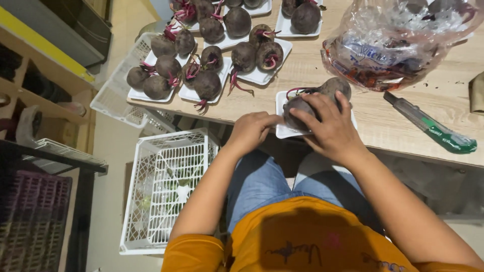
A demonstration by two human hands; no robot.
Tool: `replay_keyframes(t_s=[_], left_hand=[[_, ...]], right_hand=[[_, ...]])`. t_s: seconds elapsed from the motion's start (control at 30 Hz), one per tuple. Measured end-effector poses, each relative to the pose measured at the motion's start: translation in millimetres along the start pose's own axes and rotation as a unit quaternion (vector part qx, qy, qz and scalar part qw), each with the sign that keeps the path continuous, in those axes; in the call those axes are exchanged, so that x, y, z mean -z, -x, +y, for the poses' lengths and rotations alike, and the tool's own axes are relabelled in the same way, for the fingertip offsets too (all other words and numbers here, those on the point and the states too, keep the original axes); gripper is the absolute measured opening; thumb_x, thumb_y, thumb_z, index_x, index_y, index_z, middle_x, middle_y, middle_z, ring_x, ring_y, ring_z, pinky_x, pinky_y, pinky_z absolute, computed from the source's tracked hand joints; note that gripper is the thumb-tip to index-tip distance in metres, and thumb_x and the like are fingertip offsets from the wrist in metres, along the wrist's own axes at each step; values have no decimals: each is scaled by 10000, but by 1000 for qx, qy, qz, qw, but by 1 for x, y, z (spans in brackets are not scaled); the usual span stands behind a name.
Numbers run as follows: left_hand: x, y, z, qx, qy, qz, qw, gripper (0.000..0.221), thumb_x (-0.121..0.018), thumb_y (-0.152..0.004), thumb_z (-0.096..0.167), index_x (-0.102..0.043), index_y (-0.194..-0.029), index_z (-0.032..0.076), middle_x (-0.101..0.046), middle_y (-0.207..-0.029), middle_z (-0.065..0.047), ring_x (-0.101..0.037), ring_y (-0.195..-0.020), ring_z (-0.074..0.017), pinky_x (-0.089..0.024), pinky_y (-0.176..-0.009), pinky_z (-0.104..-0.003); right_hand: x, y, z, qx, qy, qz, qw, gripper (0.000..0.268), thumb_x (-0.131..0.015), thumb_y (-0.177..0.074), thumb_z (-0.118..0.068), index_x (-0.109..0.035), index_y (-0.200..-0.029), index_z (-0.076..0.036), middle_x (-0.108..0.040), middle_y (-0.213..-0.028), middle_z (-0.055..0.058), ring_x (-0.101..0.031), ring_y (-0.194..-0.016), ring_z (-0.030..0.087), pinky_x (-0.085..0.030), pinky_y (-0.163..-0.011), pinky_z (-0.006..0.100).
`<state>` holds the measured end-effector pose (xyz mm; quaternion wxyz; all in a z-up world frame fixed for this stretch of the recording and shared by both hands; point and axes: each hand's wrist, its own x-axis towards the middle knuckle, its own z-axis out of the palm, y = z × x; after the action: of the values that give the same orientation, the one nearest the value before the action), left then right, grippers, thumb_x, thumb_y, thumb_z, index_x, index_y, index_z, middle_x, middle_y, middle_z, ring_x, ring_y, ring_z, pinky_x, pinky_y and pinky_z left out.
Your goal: Trimming the roots and stems of beetroots with a utility knife and arranging them on trays
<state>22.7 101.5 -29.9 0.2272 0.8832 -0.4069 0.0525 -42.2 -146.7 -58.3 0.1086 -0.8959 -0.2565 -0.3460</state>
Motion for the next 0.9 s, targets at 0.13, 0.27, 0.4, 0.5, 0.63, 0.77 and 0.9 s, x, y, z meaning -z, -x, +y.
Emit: replay_keyframes(t_s=[0.13,0.27,0.4,0.5,0.63,0.77,0.9], left_hand=[[0,3,6,-15,73,-27,997,151,-538,-937,190,-660,-1021,223,-723,-907,-104,-704,-946,-376,-517,-869,-491],[-13,23,6,-34,98,21,994,225,-695,-893,380,-646,-1075,257,-664,-866,3,-697,-920,-265,-509,-850,-417],[-53,34,2,9,122,188,975,170,-774,-903,306,-666,-1000,219,-631,-806,28,-692,-828,-233,-551,-763,-349],[-77,39,9,38,143,275,950,171,-820,-875,268,-676,-934,197,-618,-774,33,-679,-776,-224,-549,-726,-329],[-104,53,30,77,198,316,925,129,-831,-879,218,-707,-897,186,-604,-721,18,-644,-688,-218,-525,-665,-316],[-127,65,72,42,266,203,941,276,-700,-972,217,-702,-1243,166,-613,-825,-73,-655,-770,-309,-546,-735,-407],[-161,79,65,63,386,104,914,137,-650,-984,151,-721,-1087,96,-647,-962,-149,-693,-722,-322,-567,-634,-390]], right_hand=[[2,-1,2,-3,-19,2,1000,850,-863,-657,-237,-568,-1453,-226,-504,-1520,161,-484,-1411,374,-174,-1198,637],[0,-3,2,-7,-18,22,1000,799,-847,-711,-276,-571,-1458,-212,-513,-1502,170,-495,-1401,387,-165,-1192,635],[-3,-1,-1,-16,-9,35,999,810,-864,-690,-256,-588,-1450,-212,-525,-1480,187,-500,-1391,390,-172,-1194,635],[-7,2,1,-21,-12,48,999,823,-869,-687,-243,-586,-1459,-210,-521,-1486,197,-495,-1395,396,-171,-1194,639],[-2,0,7,-58,-52,55,995,740,-821,-785,-282,-569,-1473,-181,-492,-1516,203,-470,-1408,417,-169,-1193,634],[-4,-4,11,-27,-63,62,996,653,-754,-855,-341,-572,-1461,-180,-497,-1509,200,-494,-1379,410,-175,-1184,613],[-21,8,2,8,-14,111,994,485,-706,-914,-405,-654,-1386,-303,-547,-1479,180,-510,-1385,411,-228,-1187,624]])
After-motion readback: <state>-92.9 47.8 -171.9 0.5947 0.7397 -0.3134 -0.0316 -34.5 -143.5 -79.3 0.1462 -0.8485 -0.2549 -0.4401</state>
